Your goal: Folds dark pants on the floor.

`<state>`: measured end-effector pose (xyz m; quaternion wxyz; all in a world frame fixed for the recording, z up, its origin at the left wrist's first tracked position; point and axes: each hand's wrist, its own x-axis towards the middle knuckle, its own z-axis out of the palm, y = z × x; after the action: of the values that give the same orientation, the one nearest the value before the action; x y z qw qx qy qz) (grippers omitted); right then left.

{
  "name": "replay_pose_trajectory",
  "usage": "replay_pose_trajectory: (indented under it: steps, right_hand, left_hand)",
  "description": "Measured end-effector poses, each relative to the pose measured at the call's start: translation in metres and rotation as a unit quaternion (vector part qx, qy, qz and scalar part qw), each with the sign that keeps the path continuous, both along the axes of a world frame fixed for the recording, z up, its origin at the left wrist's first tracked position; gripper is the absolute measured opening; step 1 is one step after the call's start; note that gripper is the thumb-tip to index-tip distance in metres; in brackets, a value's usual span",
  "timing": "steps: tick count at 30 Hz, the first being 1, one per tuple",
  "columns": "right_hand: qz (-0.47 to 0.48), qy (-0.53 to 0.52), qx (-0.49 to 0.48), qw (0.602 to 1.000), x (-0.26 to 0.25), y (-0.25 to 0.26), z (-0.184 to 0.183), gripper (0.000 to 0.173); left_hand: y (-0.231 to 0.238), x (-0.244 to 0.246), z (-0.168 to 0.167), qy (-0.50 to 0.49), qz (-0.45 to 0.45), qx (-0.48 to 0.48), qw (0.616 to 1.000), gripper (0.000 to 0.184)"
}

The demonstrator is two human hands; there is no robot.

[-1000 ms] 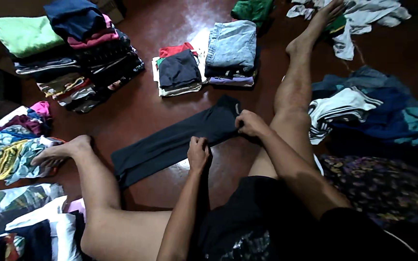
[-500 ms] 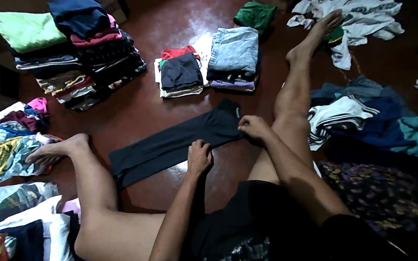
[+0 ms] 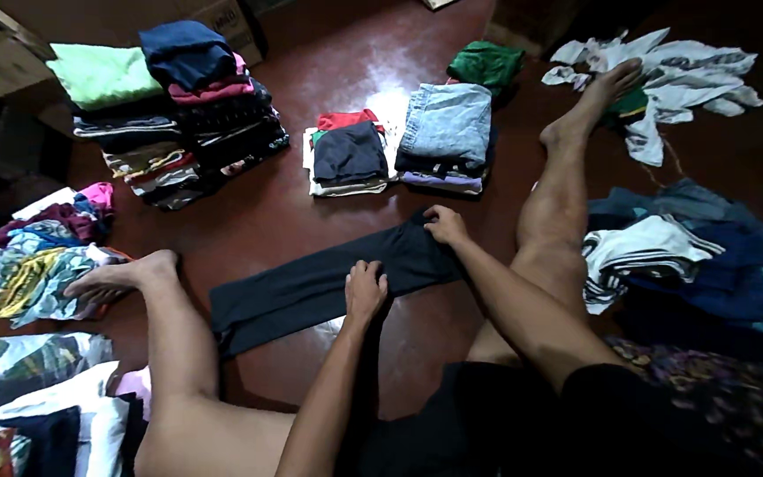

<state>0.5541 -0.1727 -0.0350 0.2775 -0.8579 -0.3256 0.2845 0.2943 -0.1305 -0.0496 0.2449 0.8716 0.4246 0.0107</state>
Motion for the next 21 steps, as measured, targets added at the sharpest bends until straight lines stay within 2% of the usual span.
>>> replay_pose_trajectory:
  steps: [4,6,9,14,16,19,21]
  right_hand:
    - [-0.005,-0.019,0.064,0.998,-0.003,-0.021,0.012,0.029]
    - [-0.024,-0.018,0.104,0.994,-0.004,-0.029,0.010,0.031]
    - [-0.060,0.023,0.104,0.992,-0.001,-0.031,-0.001,0.037]
    - [-0.141,0.009,0.080,0.987,-0.014,-0.047,-0.008,0.046]
    - [-0.117,-0.030,0.076,0.990,-0.022,-0.055,0.001,0.042]
    - [-0.004,-0.089,0.038,0.995,-0.035,-0.064,0.025,0.027]
    - [0.091,-0.096,-0.038,0.990,-0.043,-0.071,0.026,0.028]
  left_hand:
    - [-0.009,-0.001,0.037,0.037,0.012,-0.039,0.998,0.040]
    - [-0.005,0.000,0.031,0.019,0.011,-0.009,1.000,0.038]
    - [0.006,0.000,-0.005,-0.040,-0.011,0.067,0.997,0.035]
    - [-0.001,-0.002,-0.017,0.060,-0.097,-0.019,0.993,0.056]
    - [-0.007,-0.007,-0.019,0.031,-0.090,0.011,0.995,0.056]
    - [-0.017,-0.013,-0.019,-0.054,-0.081,0.098,0.990,0.051]
    - [-0.022,-0.016,-0.024,-0.024,-0.111,0.089,0.989,0.055]
